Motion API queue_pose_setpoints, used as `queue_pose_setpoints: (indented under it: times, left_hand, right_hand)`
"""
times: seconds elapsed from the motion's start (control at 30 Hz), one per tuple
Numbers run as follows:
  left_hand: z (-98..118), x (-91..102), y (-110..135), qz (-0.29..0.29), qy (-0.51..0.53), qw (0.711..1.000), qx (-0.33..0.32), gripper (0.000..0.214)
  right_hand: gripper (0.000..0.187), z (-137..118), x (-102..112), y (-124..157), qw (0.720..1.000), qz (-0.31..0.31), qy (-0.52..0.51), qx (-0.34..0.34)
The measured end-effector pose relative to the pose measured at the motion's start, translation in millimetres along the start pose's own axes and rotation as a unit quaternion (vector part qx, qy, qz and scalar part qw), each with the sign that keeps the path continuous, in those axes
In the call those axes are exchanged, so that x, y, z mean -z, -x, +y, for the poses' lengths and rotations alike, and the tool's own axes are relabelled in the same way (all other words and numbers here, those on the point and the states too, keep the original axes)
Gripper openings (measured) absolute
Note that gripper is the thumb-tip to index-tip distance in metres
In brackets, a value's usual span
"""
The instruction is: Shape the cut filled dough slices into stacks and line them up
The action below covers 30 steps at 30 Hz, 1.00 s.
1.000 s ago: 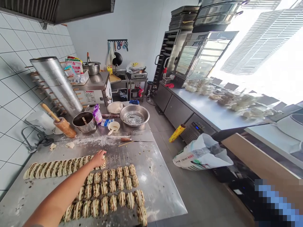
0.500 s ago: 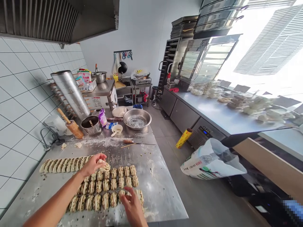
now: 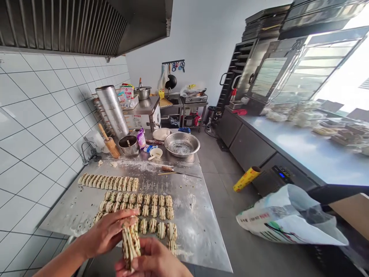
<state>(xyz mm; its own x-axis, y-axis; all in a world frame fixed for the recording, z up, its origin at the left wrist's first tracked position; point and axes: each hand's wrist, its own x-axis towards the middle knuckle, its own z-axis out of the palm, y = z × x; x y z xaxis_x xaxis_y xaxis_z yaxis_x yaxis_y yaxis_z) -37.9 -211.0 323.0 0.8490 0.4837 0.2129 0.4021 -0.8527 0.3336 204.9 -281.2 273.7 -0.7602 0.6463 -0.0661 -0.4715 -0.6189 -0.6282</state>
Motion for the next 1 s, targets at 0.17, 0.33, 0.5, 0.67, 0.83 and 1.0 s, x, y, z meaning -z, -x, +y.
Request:
queue_pose_setpoints:
  times: [0.17,0.33,0.5,0.67,0.83,1.0]
  left_hand:
    - [16,-8.2,-8,0.02,0.062,0.995,0.08,0.047]
    - [53,-37.6,-21,0.056,0.323,0.902,0.282,0.023]
    - [87,-68.0,-18,0.055,0.595,0.687,0.415,0.03]
    - [95,-45.1,-23,0.09,0.723,0.513,0.454,0.043]
    - [96,-32.4,-24,0.098,0.697,0.563,0.433,0.054]
    - [78,-75.3,-18,0.099,0.647,0.641,0.4,0.053]
  right_hand:
    - [0.04,5,-4,3,0.98,0.022,0.174,0.09]
    - [0.029,42,21,-5,0.914,0.154,0.269,0.263]
    - [0.025,59,26,-5,0.845,0.25,0.332,0.337]
    - [0.044,48,13,20,0.787,0.251,0.453,0.335]
    - [0.051,33,5,44,0.82,0.176,0.472,0.271]
    - [0.041,43,27,31,0.898,0.208,0.341,0.186]
